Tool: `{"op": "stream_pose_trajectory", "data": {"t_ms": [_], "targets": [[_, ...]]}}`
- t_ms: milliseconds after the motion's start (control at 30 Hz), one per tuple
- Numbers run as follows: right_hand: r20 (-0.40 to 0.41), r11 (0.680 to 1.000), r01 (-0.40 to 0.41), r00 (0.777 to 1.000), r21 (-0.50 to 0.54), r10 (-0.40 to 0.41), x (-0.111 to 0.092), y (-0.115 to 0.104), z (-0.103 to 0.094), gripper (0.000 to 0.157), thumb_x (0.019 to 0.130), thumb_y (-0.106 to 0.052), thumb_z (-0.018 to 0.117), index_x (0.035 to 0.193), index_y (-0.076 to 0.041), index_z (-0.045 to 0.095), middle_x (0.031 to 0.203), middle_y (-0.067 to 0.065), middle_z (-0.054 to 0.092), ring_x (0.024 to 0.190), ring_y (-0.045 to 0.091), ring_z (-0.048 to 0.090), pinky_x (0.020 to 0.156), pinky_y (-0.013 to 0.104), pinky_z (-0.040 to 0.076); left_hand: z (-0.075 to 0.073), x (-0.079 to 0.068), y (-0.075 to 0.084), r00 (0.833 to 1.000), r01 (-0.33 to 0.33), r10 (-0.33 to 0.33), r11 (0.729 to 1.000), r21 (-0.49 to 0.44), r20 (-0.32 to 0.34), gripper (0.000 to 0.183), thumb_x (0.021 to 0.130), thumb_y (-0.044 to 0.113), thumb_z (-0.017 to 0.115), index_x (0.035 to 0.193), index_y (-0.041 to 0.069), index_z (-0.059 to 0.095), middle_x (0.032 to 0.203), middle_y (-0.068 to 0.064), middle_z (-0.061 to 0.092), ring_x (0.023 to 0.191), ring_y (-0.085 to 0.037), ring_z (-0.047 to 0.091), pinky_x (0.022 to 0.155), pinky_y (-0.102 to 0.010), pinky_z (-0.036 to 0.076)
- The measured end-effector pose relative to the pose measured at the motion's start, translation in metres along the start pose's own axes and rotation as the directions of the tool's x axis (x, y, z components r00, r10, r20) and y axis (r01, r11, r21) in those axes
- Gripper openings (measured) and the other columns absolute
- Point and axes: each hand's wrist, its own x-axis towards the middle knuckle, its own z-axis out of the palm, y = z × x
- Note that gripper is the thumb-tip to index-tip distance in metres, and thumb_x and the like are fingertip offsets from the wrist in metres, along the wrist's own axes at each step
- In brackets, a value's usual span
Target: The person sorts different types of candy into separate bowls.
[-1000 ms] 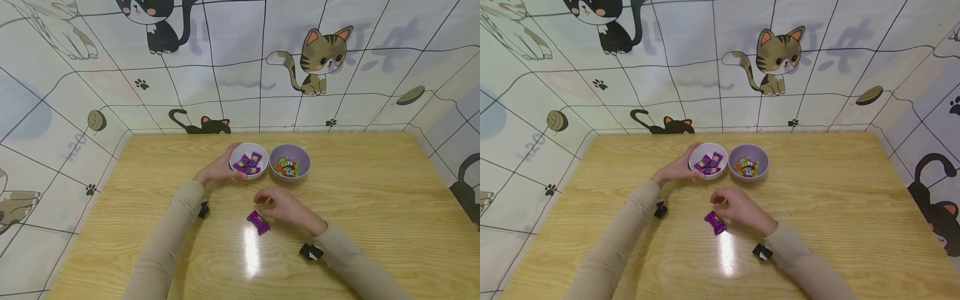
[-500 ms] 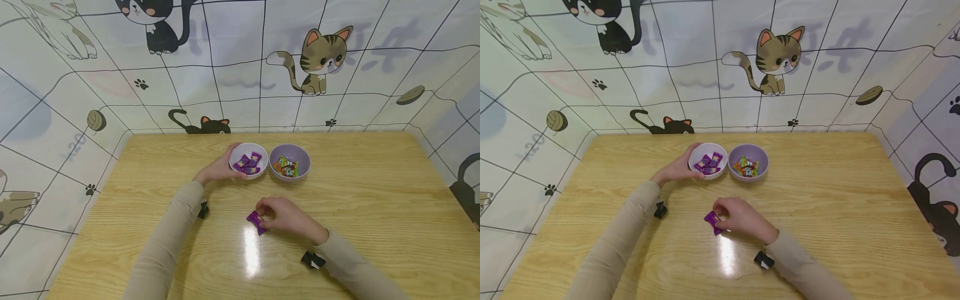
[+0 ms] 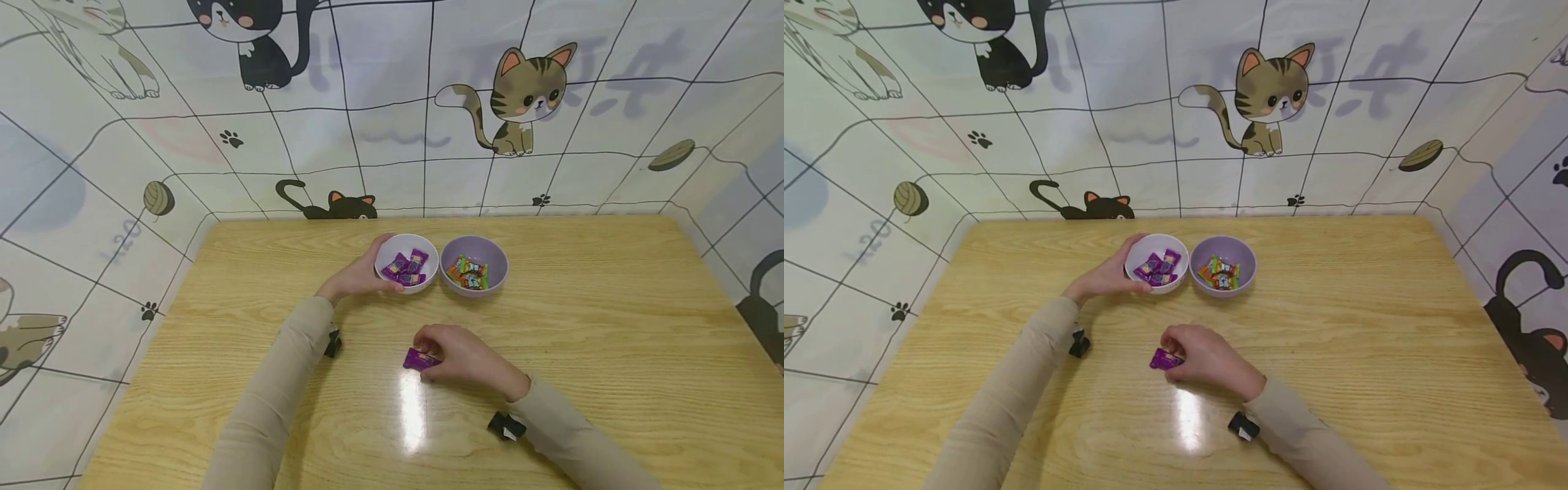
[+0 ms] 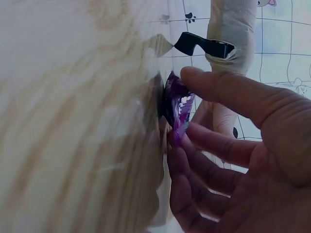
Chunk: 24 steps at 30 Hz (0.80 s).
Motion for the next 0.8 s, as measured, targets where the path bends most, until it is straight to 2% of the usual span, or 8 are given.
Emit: {"op": "stream_pose_trajectory", "data": {"t_ms": [133,267,533,800], "targets": [[-0.023,0.998,-0.036,0.999,-0.059,0.035,-0.0020,0.0007,0.0011,0.034,0.070,-0.020,0.084,0.097,-0.012,0.065,0.083,-0.007,0.057,0.074,0.009,0.051,0.068,0.027,0.045,0.0004,0.0001,0.0000,1.000,-0.004,0.004,1.000,-0.005,0.001,0.109,0.075,0.018,0.085,0.154,0.019,0.010,0.149,-0.010,0.032,0.133,-0.026,0.036,0.110,-0.043,0.027],[-0.040,0.997,-0.028,0.999,-0.070,0.025,-0.0026,0.0026,0.0022,0.029,0.071,-0.018,0.084,0.092,-0.014,0.064,0.079,-0.008,0.055,0.070,0.008,0.049,0.064,0.026,0.043,0.0003,0.0000,-0.0002,1.000,-0.010,0.010,1.000,-0.010,0.000,0.108,0.076,0.016,0.084,0.154,0.019,0.010,0.149,-0.010,0.033,0.133,-0.026,0.036,0.110,-0.042,0.027],[-0.078,0.999,0.001,0.997,-0.048,-0.005,-0.0030,0.0033,0.0020,0.026,0.071,-0.013,0.083,0.090,-0.014,0.065,0.078,-0.008,0.055,0.071,0.009,0.049,0.065,0.026,0.044,0.0009,0.0007,-0.0016,1.000,-0.023,0.023,1.000,-0.008,0.000,0.108,0.076,0.015,0.083,0.154,0.016,0.009,0.150,-0.011,0.032,0.134,-0.026,0.036,0.110,-0.043,0.027],[-0.126,1.000,-0.016,0.992,0.012,0.017,-0.0029,0.0063,-0.0016,0.025,0.072,-0.011,0.082,0.091,-0.014,0.066,0.080,-0.008,0.056,0.072,0.011,0.050,0.065,0.028,0.045,0.0014,0.0025,-0.0046,0.999,-0.043,0.043,0.999,-0.026,0.004,0.107,0.077,0.013,0.083,0.154,0.015,0.009,0.149,-0.013,0.033,0.133,-0.030,0.036,0.111,-0.045,0.026]]}}
